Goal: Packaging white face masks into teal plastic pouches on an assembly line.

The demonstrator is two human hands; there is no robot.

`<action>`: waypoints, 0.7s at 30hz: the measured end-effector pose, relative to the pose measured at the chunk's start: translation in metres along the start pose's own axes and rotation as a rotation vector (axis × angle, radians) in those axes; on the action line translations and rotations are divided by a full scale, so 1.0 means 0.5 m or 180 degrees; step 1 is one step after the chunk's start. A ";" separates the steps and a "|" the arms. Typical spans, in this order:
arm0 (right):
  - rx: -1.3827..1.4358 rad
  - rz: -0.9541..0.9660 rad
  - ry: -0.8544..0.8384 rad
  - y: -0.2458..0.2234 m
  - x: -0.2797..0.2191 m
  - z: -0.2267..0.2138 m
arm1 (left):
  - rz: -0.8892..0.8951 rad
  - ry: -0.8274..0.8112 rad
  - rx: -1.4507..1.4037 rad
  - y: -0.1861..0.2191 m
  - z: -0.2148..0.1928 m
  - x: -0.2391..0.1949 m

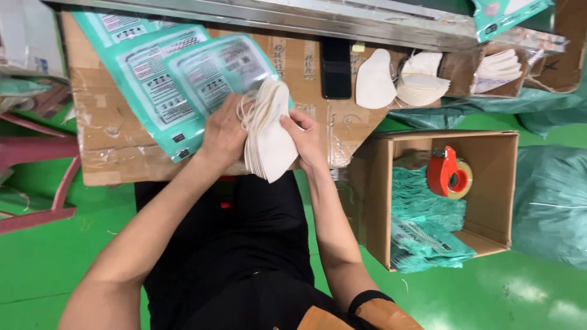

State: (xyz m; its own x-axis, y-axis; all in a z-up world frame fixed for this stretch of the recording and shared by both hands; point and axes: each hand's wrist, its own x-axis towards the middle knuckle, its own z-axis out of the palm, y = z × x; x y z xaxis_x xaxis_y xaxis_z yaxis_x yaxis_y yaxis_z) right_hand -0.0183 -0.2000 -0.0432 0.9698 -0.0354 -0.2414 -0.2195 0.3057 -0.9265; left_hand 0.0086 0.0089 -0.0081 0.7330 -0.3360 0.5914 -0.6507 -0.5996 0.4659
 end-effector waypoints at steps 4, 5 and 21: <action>-0.2912 -0.1371 0.0342 -0.058 -0.029 0.048 | -0.0178 0.0332 0.0226 -0.011 -0.006 0.031; -0.2918 -0.1370 0.0369 -0.060 -0.031 0.059 | -0.0162 0.0327 0.0207 0.000 0.001 0.026; 0.0270 -0.0749 0.0967 -0.069 -0.025 0.092 | -0.2088 0.1153 -0.3004 0.048 0.075 -0.021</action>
State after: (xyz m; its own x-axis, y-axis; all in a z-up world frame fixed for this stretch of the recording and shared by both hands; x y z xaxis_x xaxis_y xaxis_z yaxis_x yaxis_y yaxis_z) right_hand -0.0176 -0.1663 0.0051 0.9141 -0.3899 -0.1115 0.0269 0.3328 -0.9426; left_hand -0.0073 -0.0292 -0.0277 0.9788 0.1480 0.1417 -0.1744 0.2383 0.9554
